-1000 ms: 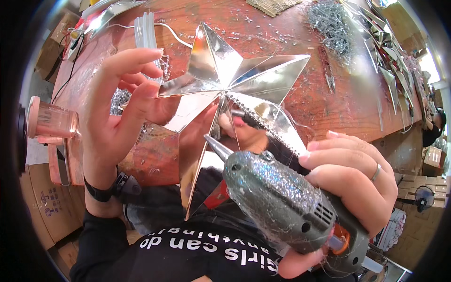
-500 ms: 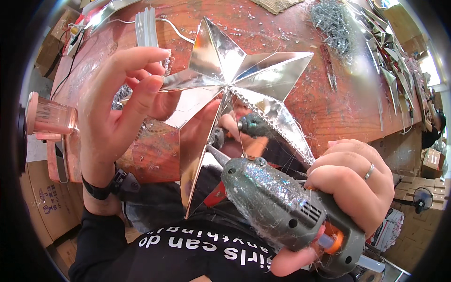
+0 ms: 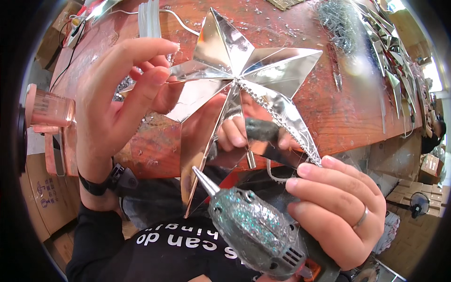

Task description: The person uses a hot glue gun to apply adhesive to the edges of a silver metallic star ornament. They then press a strip of silver beaded trim onto the glued edges, working around the star's points to attach the decorative border.

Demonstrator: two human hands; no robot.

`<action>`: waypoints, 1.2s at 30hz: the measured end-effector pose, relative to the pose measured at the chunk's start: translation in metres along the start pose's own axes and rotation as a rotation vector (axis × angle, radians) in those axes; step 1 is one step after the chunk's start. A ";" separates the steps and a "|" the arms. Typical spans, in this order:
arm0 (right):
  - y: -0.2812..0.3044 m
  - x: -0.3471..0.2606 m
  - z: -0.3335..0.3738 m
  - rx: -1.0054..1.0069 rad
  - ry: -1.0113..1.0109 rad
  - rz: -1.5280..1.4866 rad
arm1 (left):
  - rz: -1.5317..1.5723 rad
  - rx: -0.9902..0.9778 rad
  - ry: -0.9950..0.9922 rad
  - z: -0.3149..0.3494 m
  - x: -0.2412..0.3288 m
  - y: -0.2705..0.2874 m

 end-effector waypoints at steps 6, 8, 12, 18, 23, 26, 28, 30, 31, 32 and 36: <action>-0.004 -0.001 0.013 -0.018 0.002 -0.021 | 0.029 0.025 -0.032 -0.001 -0.002 -0.003; -0.009 0.002 0.012 -0.037 0.016 -0.029 | -0.010 -0.007 -0.007 0.000 0.003 0.000; -0.004 0.008 0.015 -0.080 0.068 0.004 | 0.019 -0.005 -0.032 -0.007 0.003 -0.003; -0.005 -0.003 0.011 -0.127 -0.032 -0.027 | 0.049 -0.057 0.007 -0.011 0.006 -0.001; -0.003 -0.005 0.008 -0.292 -0.007 -0.024 | 0.051 -0.170 0.093 -0.023 0.018 0.004; -0.004 -0.005 0.008 -0.392 0.022 -0.023 | -0.093 -0.083 -0.061 -0.008 0.003 -0.005; -0.003 -0.003 0.008 -0.440 0.065 -0.024 | -0.117 -0.037 -0.097 -0.003 0.000 -0.005; 0.003 -0.005 0.007 -0.418 0.063 -0.051 | -0.028 -0.045 -0.042 -0.006 0.002 -0.006; 0.007 -0.005 0.013 -0.373 0.050 -0.046 | 0.013 -0.060 -0.023 -0.007 0.002 -0.008; 0.009 0.004 0.020 -0.268 0.061 -0.064 | 0.001 -0.110 0.015 -0.002 0.001 -0.004; 0.020 0.066 0.072 0.321 -0.197 -0.428 | 0.145 -0.153 -0.013 0.006 0.004 0.010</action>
Point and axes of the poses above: each hand's wrist, its own z-axis away from the middle knuckle, its own y-axis out of the back of the hand, x = y × z, the point moved 3 cm from there along -z, towards the middle knuckle, and after that the axes turned 12 degrees about -y, right-handed, at the moved point
